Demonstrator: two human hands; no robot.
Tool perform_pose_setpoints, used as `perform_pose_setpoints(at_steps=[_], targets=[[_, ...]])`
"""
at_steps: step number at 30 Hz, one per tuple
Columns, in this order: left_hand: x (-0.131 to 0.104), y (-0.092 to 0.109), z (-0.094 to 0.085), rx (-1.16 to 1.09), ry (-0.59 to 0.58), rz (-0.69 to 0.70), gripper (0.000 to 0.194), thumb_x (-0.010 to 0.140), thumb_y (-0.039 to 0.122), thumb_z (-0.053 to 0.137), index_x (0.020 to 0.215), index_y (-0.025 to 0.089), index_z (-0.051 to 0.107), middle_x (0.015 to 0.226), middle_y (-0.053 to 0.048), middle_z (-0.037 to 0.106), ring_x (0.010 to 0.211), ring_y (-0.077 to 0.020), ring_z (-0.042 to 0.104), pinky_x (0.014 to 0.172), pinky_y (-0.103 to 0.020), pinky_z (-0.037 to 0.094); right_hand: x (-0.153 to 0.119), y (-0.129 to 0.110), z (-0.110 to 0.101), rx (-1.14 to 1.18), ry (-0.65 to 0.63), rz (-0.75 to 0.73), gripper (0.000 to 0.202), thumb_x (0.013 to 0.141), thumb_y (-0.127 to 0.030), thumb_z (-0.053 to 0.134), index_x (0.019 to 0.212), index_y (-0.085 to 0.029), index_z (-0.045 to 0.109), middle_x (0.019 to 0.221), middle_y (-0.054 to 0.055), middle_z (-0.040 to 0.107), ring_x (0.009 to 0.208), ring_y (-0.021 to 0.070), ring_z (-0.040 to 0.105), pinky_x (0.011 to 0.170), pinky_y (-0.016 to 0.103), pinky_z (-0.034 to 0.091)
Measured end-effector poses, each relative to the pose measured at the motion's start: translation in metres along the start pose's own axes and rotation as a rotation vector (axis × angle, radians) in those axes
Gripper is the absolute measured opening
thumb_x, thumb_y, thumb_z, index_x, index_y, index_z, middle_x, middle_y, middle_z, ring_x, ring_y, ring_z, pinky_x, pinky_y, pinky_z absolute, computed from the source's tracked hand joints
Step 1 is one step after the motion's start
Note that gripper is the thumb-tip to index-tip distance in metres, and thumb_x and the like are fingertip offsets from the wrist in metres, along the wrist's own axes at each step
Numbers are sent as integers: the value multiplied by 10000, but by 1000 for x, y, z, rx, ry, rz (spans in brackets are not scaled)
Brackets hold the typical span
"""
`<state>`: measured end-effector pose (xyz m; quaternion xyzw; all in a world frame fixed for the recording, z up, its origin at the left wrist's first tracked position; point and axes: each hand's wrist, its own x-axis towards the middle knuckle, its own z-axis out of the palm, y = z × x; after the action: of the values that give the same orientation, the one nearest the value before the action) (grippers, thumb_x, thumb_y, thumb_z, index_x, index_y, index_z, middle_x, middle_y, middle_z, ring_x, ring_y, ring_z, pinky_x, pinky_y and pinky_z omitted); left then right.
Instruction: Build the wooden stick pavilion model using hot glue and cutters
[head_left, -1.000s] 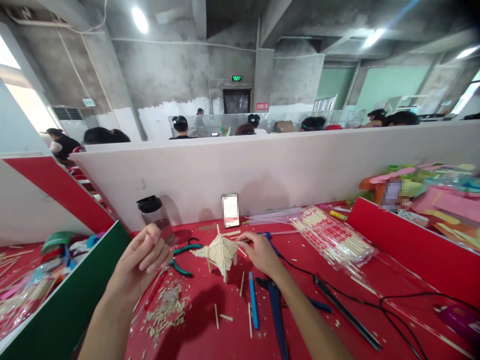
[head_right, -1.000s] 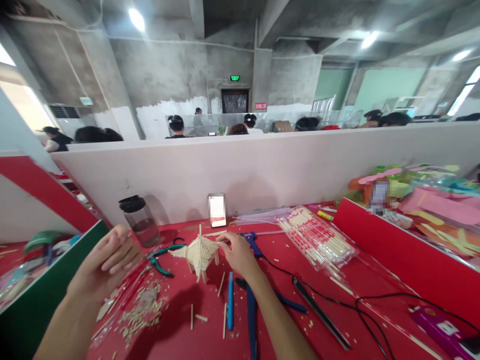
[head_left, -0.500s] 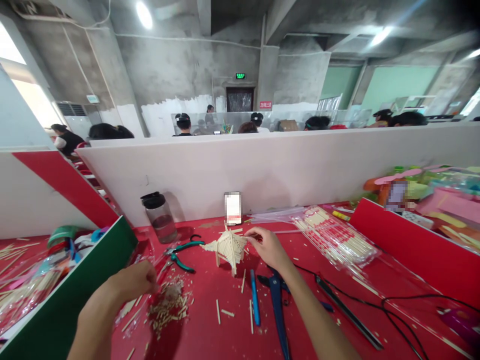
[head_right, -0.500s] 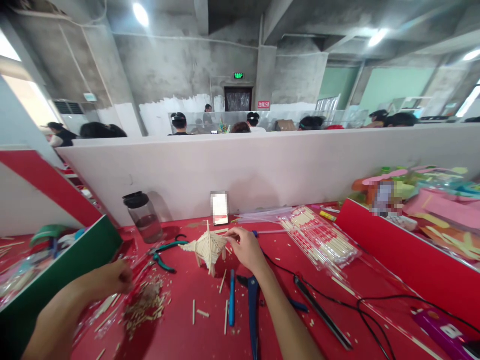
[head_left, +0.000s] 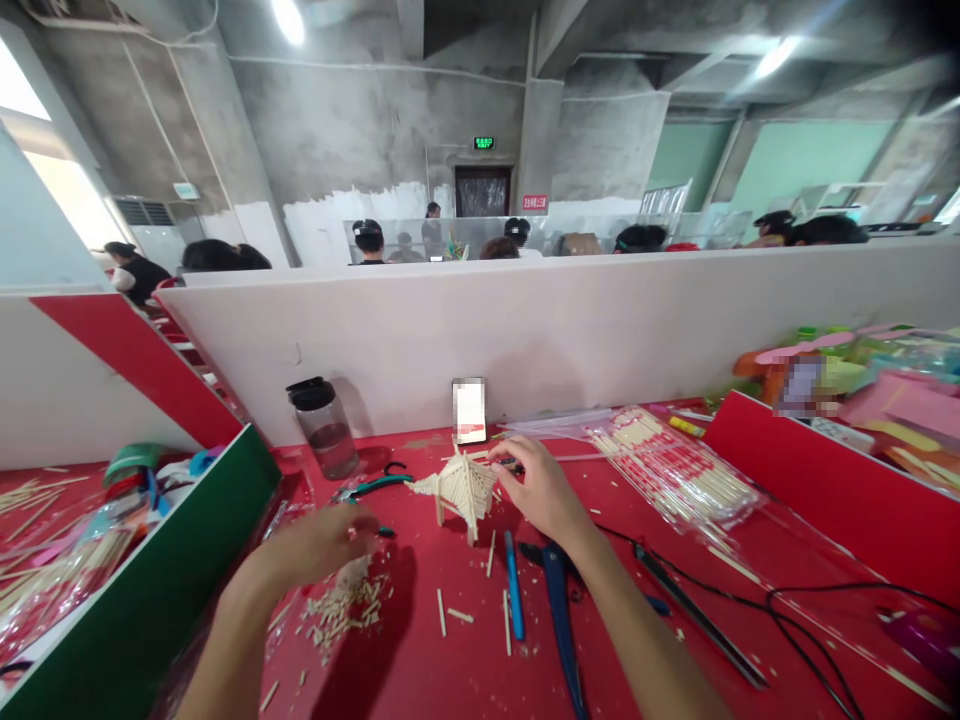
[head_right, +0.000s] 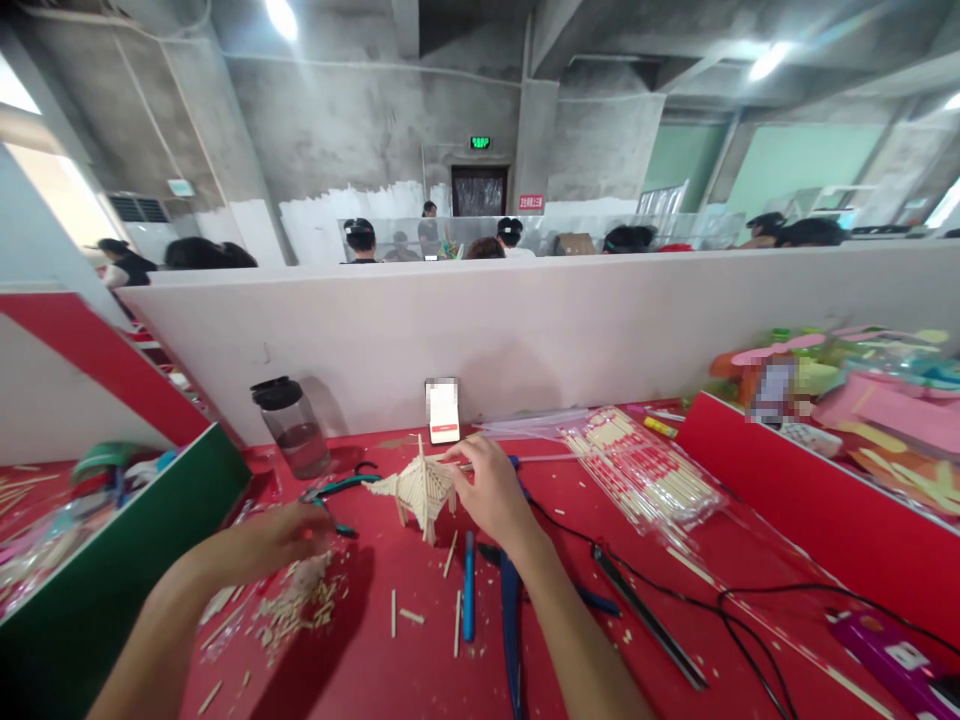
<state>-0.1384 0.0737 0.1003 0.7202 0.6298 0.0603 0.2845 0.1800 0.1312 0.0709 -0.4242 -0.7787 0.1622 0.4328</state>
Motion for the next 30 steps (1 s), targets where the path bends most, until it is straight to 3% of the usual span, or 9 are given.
perform_pose_setpoints(at_steps=[5, 7, 9, 12, 15, 21, 26, 30], targets=[[17, 38, 27, -265, -135, 116, 447, 819, 458, 618, 1174, 195, 681, 1185, -106, 707, 960, -271, 677, 801, -333, 522, -1, -5, 1, 17, -23, -3, 111, 914, -182, 546, 953, -222, 641, 1014, 60, 647, 1014, 220, 580, 919, 353, 445], [26, 43, 42, -392, -242, 144, 556, 814, 477, 644, 1298, 206, 611, 1206, -105, 695, 904, -248, 673, 760, -328, 524, -1, -6, 2, 19, -39, -1, 115, 921, -181, 542, 958, -222, 642, 1019, 58, 646, 1021, 218, 576, 924, 350, 442], [35, 44, 57, -511, -274, 189, 587, 809, 478, 673, 1322, 209, 585, 1252, -104, 670, 953, -235, 652, 776, -315, 515, -1, -7, 3, 15, -53, 3, 112, 922, -175, 542, 947, -221, 641, 1018, 54, 651, 1020, 215, 576, 930, 352, 437], [45, 43, 71, -635, -295, 182, 575, 802, 492, 703, 1282, 192, 607, 1082, -83, 701, 786, -177, 626, 711, -289, 493, -1, -7, 5, 6, -68, 18, 105, 911, -165, 554, 935, -218, 642, 1007, 51, 660, 997, 212, 584, 919, 353, 438], [50, 46, 73, -693, -262, 206, 490, 815, 516, 694, 1161, 170, 686, 813, -23, 653, 569, -106, 493, 572, -245, 421, -1, -5, 5, 15, -75, 25, 111, 909, -167, 560, 949, -218, 650, 999, 47, 671, 986, 209, 591, 916, 351, 439], [50, 54, 70, -794, -250, 285, 405, 822, 517, 695, 1015, 165, 746, 932, -47, 634, 618, -94, 467, 495, -208, 304, -2, -5, 9, 46, -73, 18, 196, 921, -200, 566, 1089, -231, 662, 1098, 51, 701, 1053, 220, 605, 952, 363, 440], [52, 53, 77, -836, -315, 233, 377, 800, 502, 735, 894, 137, 752, 620, 17, 542, 532, -82, 398, 490, -211, 274, -4, -7, 17, 73, -68, 39, 269, 917, -231, 600, 1181, -250, 650, 1150, 48, 715, 1073, 232, 623, 962, 382, 448], [45, 42, 67, -789, -380, 274, 339, 817, 479, 727, 804, 141, 757, 571, 15, 559, 515, -80, 403, 508, -214, 276, -4, -5, 18, 54, -67, 47, 279, 908, -231, 609, 1183, -248, 655, 1145, 57, 720, 1067, 239, 627, 956, 394, 452]])
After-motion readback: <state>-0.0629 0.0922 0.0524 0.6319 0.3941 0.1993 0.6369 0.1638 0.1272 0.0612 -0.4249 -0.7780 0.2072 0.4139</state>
